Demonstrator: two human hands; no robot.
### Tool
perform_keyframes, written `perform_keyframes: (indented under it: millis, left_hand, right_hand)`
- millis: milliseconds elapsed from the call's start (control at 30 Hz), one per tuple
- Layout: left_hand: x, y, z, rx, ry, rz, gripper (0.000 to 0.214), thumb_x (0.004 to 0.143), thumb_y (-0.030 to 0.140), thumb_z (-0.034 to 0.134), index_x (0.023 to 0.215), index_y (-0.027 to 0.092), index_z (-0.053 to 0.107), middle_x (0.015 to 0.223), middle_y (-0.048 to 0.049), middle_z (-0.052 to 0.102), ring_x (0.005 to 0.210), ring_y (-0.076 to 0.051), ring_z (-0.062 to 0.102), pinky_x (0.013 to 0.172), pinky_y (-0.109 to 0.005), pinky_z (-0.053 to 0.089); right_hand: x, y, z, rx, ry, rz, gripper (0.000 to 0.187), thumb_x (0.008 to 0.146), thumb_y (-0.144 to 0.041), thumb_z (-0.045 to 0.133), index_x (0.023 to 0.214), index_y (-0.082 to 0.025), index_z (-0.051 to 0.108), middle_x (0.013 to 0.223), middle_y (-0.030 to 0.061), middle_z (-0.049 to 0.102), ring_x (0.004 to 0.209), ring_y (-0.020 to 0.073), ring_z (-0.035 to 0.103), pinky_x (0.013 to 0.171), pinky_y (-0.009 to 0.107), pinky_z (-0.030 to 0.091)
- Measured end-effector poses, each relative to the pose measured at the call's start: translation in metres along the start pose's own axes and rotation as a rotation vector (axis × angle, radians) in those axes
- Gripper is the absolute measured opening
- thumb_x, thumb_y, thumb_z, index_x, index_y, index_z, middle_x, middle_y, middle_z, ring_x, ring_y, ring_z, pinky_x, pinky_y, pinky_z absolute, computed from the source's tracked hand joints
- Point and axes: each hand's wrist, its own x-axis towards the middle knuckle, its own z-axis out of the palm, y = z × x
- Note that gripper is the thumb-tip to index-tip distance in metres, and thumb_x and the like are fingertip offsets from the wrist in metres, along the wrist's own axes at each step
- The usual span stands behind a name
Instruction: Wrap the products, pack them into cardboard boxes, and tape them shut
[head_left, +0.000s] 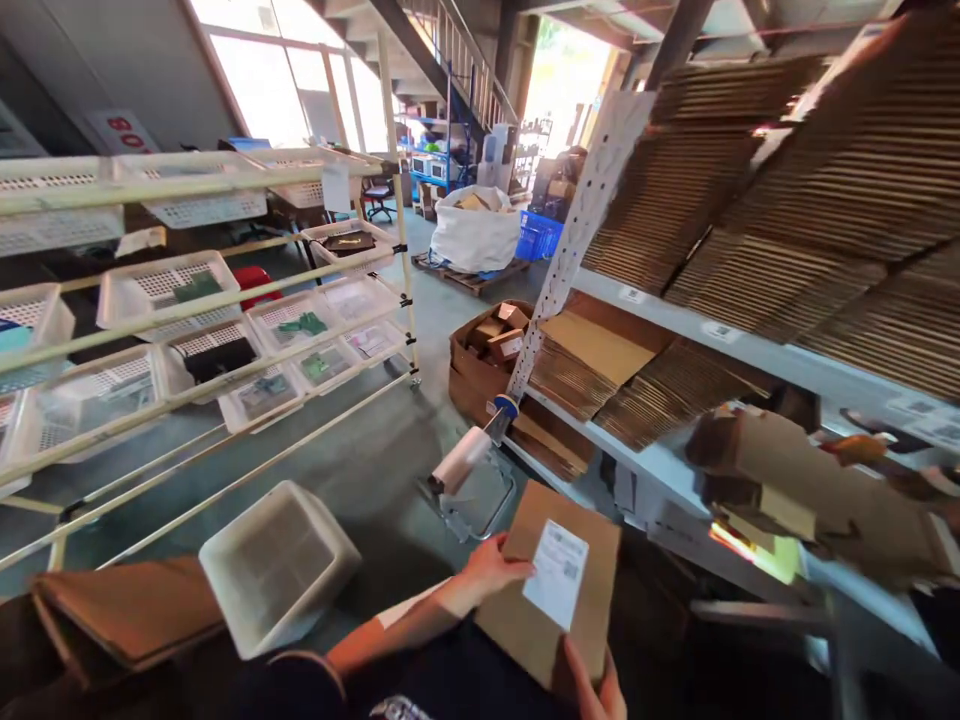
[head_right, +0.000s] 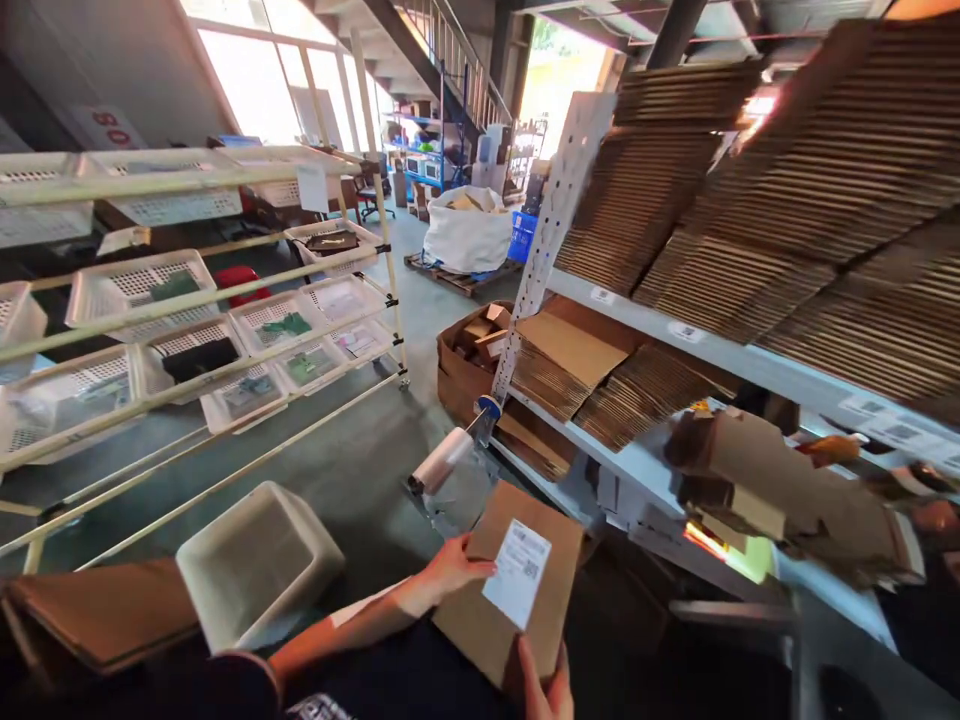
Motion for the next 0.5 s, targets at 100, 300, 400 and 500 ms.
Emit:
perform_keyframes:
  millis: [100, 300, 400, 500]
  left_hand:
    - [0.006, 0.012, -0.04, -0.174, 0.077, 0.036, 0.073, 0.05, 0.047, 0.097, 0.113, 0.017, 0.076, 0.11, -0.0147, 0.08, 0.106, -0.036, 0.075, 0.095, -0.045, 0.059]
    - [0.039, 0.04, -0.11, -0.401, 0.312, 0.036, 0.076, 0.039, 0.057, 0.1, 0.094, 0.01, 0.079, 0.096, -0.0185, 0.081, 0.093, -0.037, 0.077, 0.09, -0.045, 0.061]
    - [0.063, 0.058, -0.143, -0.435, 0.398, 0.036, 0.074, 0.037, 0.062, 0.099, 0.087, 0.01, 0.079, 0.089, -0.0178, 0.08, 0.096, -0.039, 0.076, 0.093, -0.048, 0.06]
    - [0.091, 0.078, -0.174, -0.436, 0.429, 0.011, 0.074, 0.04, 0.067, 0.096, 0.085, 0.012, 0.077, 0.089, -0.0178, 0.08, 0.101, -0.042, 0.075, 0.097, -0.05, 0.058]
  right_hand:
    - [0.036, -0.018, 0.041, 0.02, -0.12, 0.027, 0.095, 0.057, -0.074, 0.081, 0.135, -0.022, 0.063, 0.111, 0.0109, 0.079, 0.114, 0.0405, 0.071, 0.099, 0.048, 0.061]
    - [0.101, -0.07, 0.114, -0.171, -0.347, -0.23, 0.092, 0.062, -0.069, 0.077, 0.134, -0.015, 0.066, 0.147, 0.0196, 0.06, 0.145, 0.0394, 0.048, 0.124, 0.052, 0.034]
    - [0.124, -0.097, 0.138, -0.184, -0.49, -0.3, 0.088, 0.072, -0.065, 0.076, 0.144, -0.017, 0.061, 0.159, 0.0165, 0.049, 0.152, 0.0355, 0.038, 0.127, 0.051, 0.028]
    - [0.151, -0.117, 0.153, -0.059, -0.462, -0.305, 0.084, 0.081, -0.063, 0.072, 0.152, -0.024, 0.052, 0.164, 0.0107, 0.043, 0.153, 0.0308, 0.037, 0.124, 0.046, 0.037]
